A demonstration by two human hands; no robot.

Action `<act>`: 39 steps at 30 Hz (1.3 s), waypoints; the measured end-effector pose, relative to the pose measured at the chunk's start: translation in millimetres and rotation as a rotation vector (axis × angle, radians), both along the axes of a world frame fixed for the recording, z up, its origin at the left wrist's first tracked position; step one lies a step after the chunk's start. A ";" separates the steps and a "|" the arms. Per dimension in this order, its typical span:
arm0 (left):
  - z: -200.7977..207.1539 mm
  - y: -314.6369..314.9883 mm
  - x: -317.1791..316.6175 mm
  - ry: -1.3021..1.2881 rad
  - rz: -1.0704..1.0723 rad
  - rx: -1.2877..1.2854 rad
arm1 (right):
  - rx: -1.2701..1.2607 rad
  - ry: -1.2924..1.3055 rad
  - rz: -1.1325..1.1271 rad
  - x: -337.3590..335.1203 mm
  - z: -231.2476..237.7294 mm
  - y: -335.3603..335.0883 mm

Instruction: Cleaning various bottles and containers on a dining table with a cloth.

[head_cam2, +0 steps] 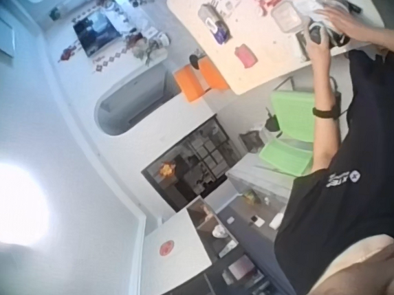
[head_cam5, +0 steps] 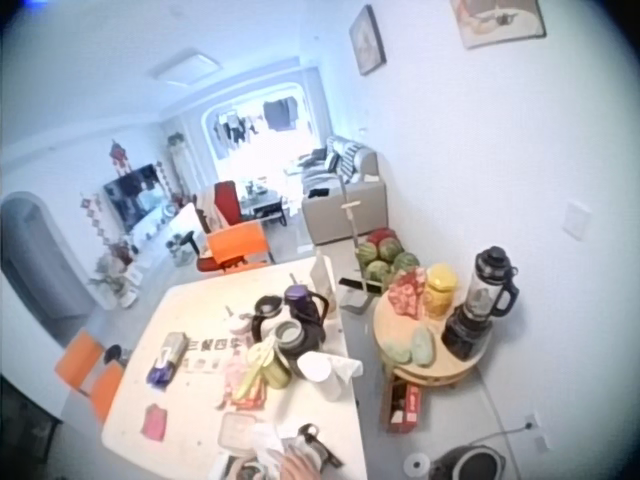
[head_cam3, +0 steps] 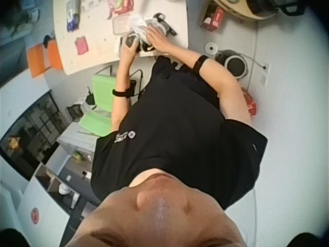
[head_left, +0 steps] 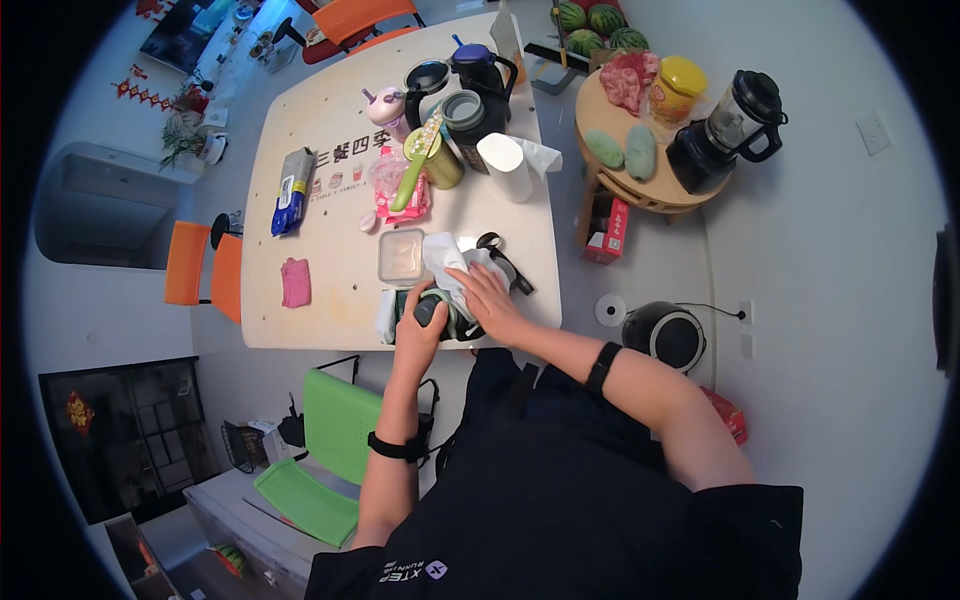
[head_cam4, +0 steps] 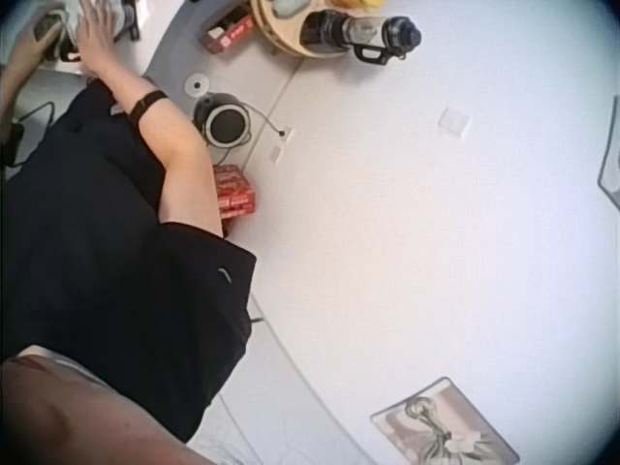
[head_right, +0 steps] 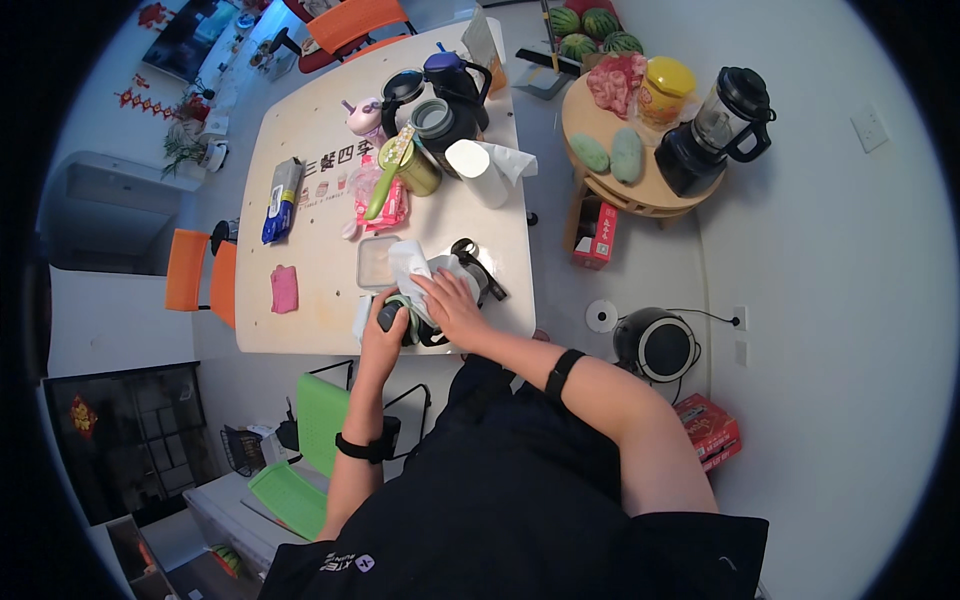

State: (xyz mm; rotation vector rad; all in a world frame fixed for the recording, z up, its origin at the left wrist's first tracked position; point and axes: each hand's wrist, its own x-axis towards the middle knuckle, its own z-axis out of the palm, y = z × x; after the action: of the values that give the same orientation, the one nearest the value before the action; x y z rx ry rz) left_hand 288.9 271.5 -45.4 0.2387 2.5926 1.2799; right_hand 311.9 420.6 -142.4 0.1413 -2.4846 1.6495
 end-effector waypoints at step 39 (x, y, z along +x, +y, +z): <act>-9.5 23.8 -8.9 -0.399 0.493 0.366 | 0.276 -0.074 -0.117 -64.8 -106.7 26.5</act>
State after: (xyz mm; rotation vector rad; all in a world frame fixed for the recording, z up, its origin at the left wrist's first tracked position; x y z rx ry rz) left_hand 280.0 295.2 -54.9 -0.5742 2.1267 1.7455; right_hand 247.1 447.1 -249.1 -0.0332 -2.7081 1.2848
